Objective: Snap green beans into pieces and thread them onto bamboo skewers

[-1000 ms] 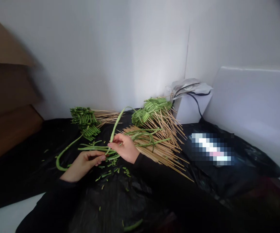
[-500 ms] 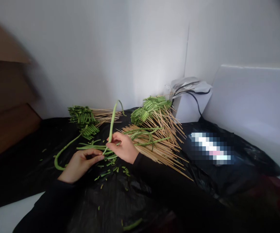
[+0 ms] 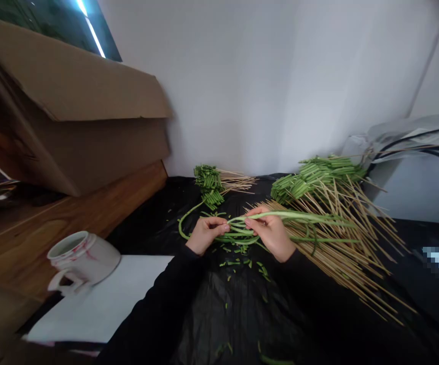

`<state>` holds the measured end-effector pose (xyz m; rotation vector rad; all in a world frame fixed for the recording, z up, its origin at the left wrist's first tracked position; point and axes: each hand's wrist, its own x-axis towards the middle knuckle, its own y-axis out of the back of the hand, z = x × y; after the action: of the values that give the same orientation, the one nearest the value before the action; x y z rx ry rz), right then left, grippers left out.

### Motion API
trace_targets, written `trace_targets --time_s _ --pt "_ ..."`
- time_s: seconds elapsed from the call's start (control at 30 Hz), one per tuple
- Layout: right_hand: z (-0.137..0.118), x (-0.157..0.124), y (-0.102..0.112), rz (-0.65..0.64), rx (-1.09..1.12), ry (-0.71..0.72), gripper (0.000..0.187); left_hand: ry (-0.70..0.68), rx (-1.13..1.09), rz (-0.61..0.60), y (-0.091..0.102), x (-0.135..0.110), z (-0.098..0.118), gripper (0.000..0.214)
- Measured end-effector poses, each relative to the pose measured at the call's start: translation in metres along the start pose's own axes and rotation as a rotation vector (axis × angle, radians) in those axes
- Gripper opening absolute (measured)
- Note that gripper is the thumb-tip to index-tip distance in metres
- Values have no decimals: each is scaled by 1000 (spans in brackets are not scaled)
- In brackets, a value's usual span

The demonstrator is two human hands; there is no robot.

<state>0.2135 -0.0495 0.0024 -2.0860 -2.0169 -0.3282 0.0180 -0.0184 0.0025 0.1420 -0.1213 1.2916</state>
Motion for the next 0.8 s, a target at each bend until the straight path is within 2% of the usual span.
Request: trace_targets --time_s 0.13,0.23,0.33,0.47,0.57,0.7,0.8 --pt "0 -2 -3 -2 38 -36 27 62 -338 34 -2 1 -1 20" --pt "-2 -4 -5 -23 61 -59 28 80 -468 16 -4 1 -1 21" --pt "-6 -5 -7 -27 111 -59 27 84 -534 -32 -7 -2 1 25" --pt "-7 -7 -9 -87 277 -93 25 88 -631 -159 -9 -7 2 24" --pt "-8 -8 -10 -160 374 -143 24 95 -500 -272 -8 -8 0 22" --pt "-16 -7 -6 -159 407 -151 26 94 -115 -375 -6 -7 0 22" --pt "-25 -5 0 -139 392 -134 26 144 135 -559 -4 -7 0 24"
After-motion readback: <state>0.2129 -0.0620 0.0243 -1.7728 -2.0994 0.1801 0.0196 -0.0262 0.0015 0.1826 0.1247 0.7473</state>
